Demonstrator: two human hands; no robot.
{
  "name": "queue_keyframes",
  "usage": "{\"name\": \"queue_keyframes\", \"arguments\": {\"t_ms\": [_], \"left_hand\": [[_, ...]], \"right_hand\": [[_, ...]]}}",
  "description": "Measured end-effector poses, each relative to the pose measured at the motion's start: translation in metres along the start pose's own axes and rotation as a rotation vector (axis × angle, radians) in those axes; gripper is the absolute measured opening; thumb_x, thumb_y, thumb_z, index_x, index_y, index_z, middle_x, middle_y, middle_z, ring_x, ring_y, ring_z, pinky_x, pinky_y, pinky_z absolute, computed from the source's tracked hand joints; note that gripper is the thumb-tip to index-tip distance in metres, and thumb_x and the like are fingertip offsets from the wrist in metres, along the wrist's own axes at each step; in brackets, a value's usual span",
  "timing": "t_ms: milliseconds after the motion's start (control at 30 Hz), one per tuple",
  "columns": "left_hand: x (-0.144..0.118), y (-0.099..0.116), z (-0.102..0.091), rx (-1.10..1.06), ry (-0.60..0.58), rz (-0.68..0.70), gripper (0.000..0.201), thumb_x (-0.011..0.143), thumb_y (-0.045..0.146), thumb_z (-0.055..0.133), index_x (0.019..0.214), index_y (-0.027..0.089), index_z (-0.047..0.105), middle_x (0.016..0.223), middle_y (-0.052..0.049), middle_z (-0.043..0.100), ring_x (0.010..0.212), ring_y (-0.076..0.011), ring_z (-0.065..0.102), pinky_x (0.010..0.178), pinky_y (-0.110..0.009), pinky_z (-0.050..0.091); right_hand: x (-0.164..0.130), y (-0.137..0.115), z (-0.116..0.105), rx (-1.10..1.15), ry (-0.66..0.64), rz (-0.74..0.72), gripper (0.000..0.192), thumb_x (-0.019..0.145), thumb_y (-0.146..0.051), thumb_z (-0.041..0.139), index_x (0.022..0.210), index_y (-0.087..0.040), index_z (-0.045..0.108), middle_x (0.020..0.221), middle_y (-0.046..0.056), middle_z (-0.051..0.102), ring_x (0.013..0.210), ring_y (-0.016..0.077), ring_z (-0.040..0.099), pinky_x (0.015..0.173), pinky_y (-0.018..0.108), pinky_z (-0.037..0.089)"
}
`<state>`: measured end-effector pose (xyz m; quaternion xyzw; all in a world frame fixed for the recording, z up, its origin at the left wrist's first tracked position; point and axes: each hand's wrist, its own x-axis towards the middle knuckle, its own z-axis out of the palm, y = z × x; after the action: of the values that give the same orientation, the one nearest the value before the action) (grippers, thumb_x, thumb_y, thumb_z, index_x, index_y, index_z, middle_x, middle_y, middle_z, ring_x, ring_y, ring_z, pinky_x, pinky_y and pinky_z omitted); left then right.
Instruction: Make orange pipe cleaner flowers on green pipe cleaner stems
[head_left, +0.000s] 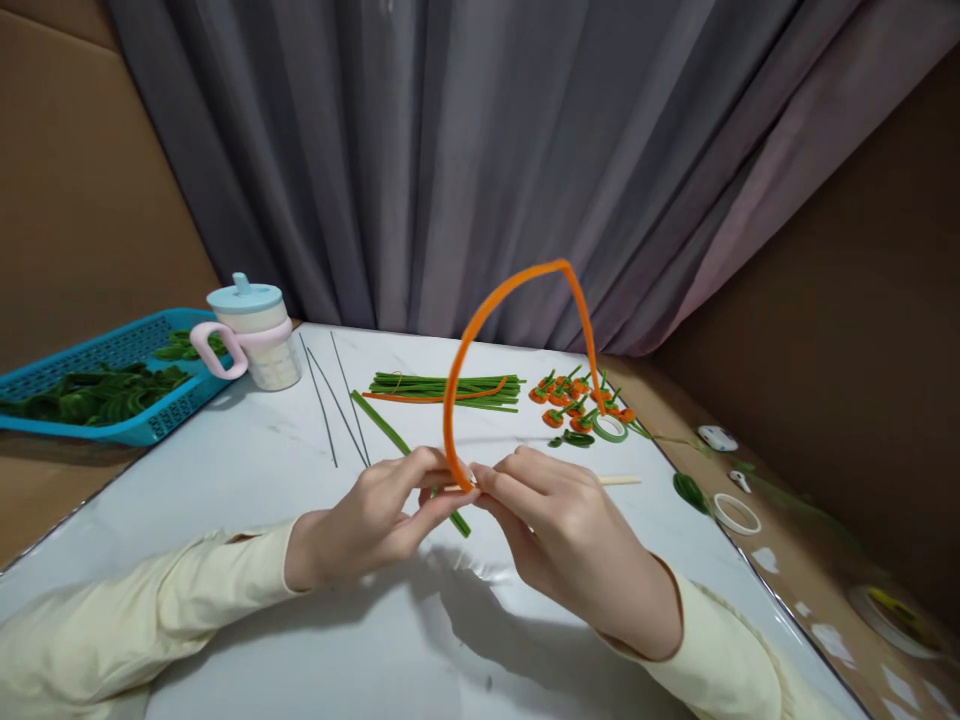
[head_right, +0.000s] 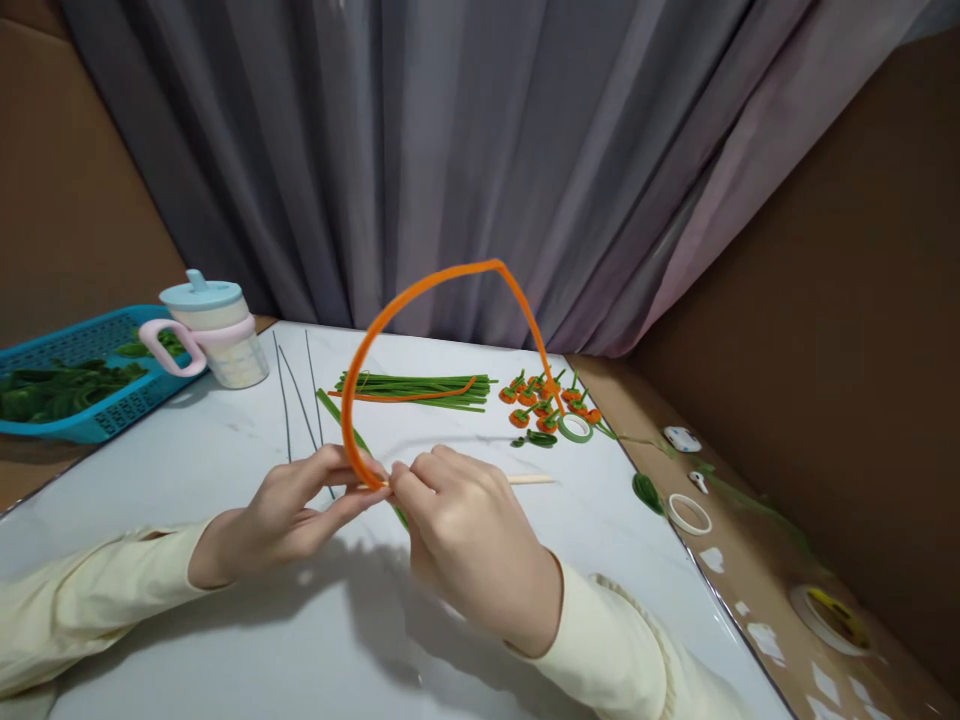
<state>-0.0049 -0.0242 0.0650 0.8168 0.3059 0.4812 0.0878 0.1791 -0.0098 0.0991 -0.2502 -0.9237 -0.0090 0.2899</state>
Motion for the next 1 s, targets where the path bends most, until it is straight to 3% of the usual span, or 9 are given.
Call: {"name": "queue_keyframes", "arguments": {"t_ms": [100, 167, 267, 400, 600, 700, 800, 1000], "left_hand": [[-0.007, -0.005, 0.004, 0.051, 0.084, 0.035, 0.03, 0.084, 0.015, 0.056, 0.111, 0.02, 0.043, 0.078, -0.002, 0.069, 0.067, -0.0133, 0.067, 0.06, -0.021, 0.055], [-0.012, -0.01, 0.004, 0.119, 0.107, 0.095, 0.026, 0.083, 0.015, 0.057, 0.106, 0.021, 0.049, 0.076, -0.003, 0.07, 0.065, -0.0143, 0.067, 0.061, -0.024, 0.056], [-0.018, -0.017, -0.001, 0.062, -0.016, 0.17, 0.016, 0.083, 0.012, 0.054, 0.095, 0.022, 0.057, 0.077, -0.004, 0.071, 0.071, -0.0155, 0.068, 0.068, -0.025, 0.057], [-0.025, -0.024, -0.006, 0.074, -0.199, 0.103, 0.027, 0.085, 0.012, 0.049, 0.107, 0.025, 0.06, 0.087, -0.003, 0.071, 0.084, -0.0157, 0.067, 0.082, -0.028, 0.053], [-0.019, -0.024, -0.005, 0.133, -0.292, 0.159, 0.028, 0.087, 0.012, 0.047, 0.113, 0.021, 0.055, 0.092, -0.006, 0.069, 0.086, -0.0179, 0.064, 0.077, -0.028, 0.052], [-0.01, -0.014, -0.006, 0.142, -0.181, 0.129, 0.021, 0.087, 0.013, 0.049, 0.105, 0.021, 0.059, 0.084, -0.003, 0.07, 0.075, -0.0149, 0.065, 0.069, -0.023, 0.051], [0.001, -0.002, -0.01, 0.073, -0.1, -0.002, 0.014, 0.088, 0.017, 0.05, 0.092, 0.018, 0.064, 0.071, -0.001, 0.069, 0.058, -0.0107, 0.061, 0.056, -0.018, 0.048], [0.022, 0.008, -0.021, -0.238, -0.327, -0.547, 0.021, 0.085, 0.029, 0.053, 0.074, 0.015, 0.064, 0.05, 0.003, 0.057, 0.044, -0.0067, 0.05, 0.044, -0.015, 0.039]], "right_hand": [[0.0, 0.002, -0.002, 0.102, -0.096, 0.081, 0.018, 0.086, -0.011, 0.044, 0.083, -0.014, 0.062, 0.066, 0.005, 0.057, 0.06, 0.0138, 0.049, 0.055, 0.024, 0.037], [0.001, 0.003, -0.003, 0.159, -0.132, 0.123, 0.017, 0.085, -0.011, 0.047, 0.08, -0.015, 0.063, 0.066, 0.004, 0.058, 0.06, 0.0133, 0.051, 0.056, 0.023, 0.037], [0.002, 0.002, -0.004, 0.216, -0.183, 0.125, 0.019, 0.083, -0.009, 0.047, 0.074, -0.015, 0.063, 0.062, 0.004, 0.057, 0.056, 0.0123, 0.049, 0.054, 0.022, 0.035], [0.004, 0.001, -0.004, 0.265, -0.203, 0.123, 0.021, 0.083, -0.01, 0.049, 0.07, -0.014, 0.064, 0.059, 0.002, 0.055, 0.051, 0.0107, 0.046, 0.05, 0.022, 0.032], [0.005, 0.004, -0.001, 0.273, -0.172, 0.166, 0.023, 0.085, -0.012, 0.047, 0.071, -0.015, 0.065, 0.059, 0.002, 0.056, 0.052, 0.0105, 0.047, 0.052, 0.022, 0.033], [0.005, 0.006, 0.001, 0.274, -0.154, 0.182, 0.023, 0.086, -0.015, 0.049, 0.07, -0.015, 0.066, 0.056, 0.0, 0.053, 0.05, 0.0095, 0.045, 0.051, 0.022, 0.032], [0.005, 0.007, 0.001, 0.279, -0.159, 0.19, 0.022, 0.086, -0.018, 0.052, 0.069, -0.015, 0.066, 0.054, -0.001, 0.052, 0.049, 0.0087, 0.043, 0.05, 0.021, 0.031], [0.002, 0.008, 0.004, 0.253, -0.172, 0.158, 0.023, 0.087, -0.018, 0.049, 0.074, -0.016, 0.067, 0.056, 0.001, 0.056, 0.05, 0.0094, 0.047, 0.052, 0.021, 0.033]]}}
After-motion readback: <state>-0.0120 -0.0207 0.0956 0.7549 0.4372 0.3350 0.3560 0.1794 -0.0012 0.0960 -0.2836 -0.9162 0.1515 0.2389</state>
